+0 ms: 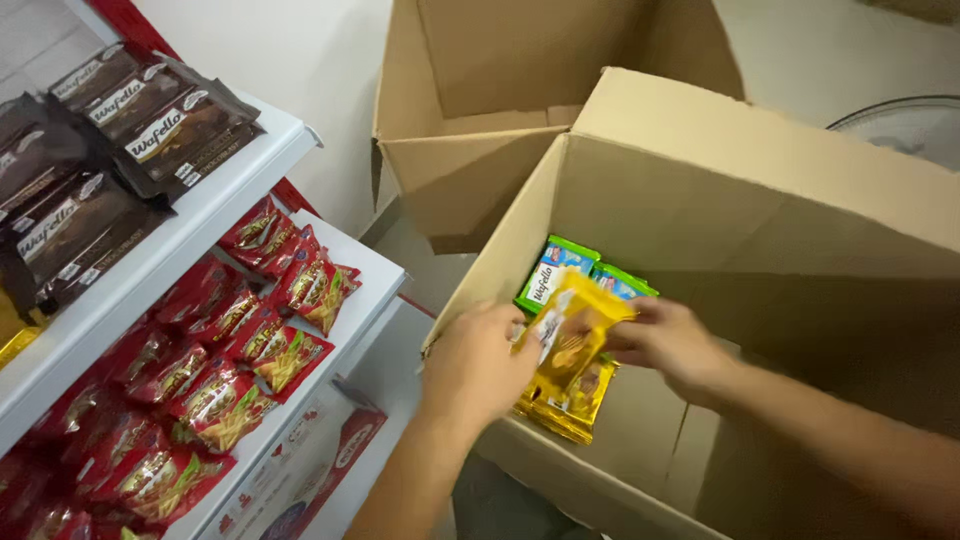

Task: The person picks up packs of wafers from a cardboard box and places them onto a retail shelf one by one.

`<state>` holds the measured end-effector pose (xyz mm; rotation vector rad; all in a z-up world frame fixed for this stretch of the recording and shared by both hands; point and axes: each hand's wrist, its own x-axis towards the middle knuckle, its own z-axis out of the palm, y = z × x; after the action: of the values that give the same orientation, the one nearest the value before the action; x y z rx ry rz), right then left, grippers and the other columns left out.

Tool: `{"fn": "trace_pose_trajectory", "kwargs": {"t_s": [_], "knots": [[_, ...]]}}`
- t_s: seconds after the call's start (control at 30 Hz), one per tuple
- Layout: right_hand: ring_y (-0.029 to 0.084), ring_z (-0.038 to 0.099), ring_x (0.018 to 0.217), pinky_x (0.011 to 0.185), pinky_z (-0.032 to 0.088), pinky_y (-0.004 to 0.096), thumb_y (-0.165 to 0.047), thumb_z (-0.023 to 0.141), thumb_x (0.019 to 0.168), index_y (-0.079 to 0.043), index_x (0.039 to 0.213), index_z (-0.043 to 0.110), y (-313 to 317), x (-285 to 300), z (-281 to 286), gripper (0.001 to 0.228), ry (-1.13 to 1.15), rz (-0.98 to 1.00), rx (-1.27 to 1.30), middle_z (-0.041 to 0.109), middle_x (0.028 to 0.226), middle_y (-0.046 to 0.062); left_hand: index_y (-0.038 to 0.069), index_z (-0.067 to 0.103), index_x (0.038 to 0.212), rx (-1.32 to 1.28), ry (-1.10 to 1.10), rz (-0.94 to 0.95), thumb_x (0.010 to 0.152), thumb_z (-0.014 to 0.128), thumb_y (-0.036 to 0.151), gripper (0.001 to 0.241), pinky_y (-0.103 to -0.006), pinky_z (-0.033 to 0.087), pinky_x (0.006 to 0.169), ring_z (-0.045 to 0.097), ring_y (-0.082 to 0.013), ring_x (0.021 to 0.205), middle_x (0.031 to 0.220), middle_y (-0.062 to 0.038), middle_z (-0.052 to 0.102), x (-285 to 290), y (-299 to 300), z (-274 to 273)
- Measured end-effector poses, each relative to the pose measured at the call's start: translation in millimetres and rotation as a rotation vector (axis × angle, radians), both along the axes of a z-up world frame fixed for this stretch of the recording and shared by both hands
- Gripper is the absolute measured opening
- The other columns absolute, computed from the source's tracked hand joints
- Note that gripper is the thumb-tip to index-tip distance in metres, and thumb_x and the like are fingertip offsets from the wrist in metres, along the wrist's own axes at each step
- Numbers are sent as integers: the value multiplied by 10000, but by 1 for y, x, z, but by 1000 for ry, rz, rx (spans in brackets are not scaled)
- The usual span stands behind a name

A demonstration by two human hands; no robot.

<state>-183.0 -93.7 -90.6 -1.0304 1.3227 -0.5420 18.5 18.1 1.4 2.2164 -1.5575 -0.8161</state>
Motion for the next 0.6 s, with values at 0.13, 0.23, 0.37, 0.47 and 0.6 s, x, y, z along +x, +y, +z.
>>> {"fn": "trace_pose_trajectory", "kwargs": {"t_s": [0.13, 0.23, 0.37, 0.47, 0.6], "knots": [[373, 662, 934, 886, 544, 542, 70, 691, 835, 137, 1271, 639, 23, -37, 91, 443, 1, -70, -34, 625, 1015, 291, 79, 627, 1336, 30, 81, 42, 955, 560, 505, 575, -471, 522, 992, 623, -337, 1236, 1206, -111, 691, -12, -6, 1], [337, 658, 1088, 1027, 519, 437, 78, 593, 878, 48, 1157, 533, 36, -68, 112, 288, -117, -166, 78, 687, 1194, 246, 160, 704, 1269, 63, 497, 128, 875, 656, 416, 472, -294, 556, 807, 753, -126, 953, 1113, -6, 780, -30, -13, 4], [373, 677, 1083, 947, 514, 467, 104, 591, 883, 83, 1254, 611, 52, -82, 128, 373, -55, -155, 76, 710, 1219, 239, 19, 674, 1128, 77, 911, 170, 945, 651, 68, 191, -292, 610, 637, 734, -182, 844, 1127, -130, 794, -43, -9, 15], [308, 664, 973, 814, 563, 476, 25, 634, 910, 74, 1120, 666, 40, -108, 88, 218, -76, -73, 23, 710, 1097, 199, 8, 659, 1079, 19, 997, 191, 951, 628, 2, 132, -322, 656, 654, 767, -228, 902, 1097, -144, 772, -39, -17, -12], [341, 680, 816, 787, 565, 449, -21, 632, 986, 110, 1037, 714, 38, -103, 94, 163, -4, -51, -15, 760, 1005, 256, 81, 641, 1034, 139, 781, 270, 999, 604, 109, 57, -255, 502, 594, 753, -165, 838, 1132, -49, 811, -36, -9, 32]]}}
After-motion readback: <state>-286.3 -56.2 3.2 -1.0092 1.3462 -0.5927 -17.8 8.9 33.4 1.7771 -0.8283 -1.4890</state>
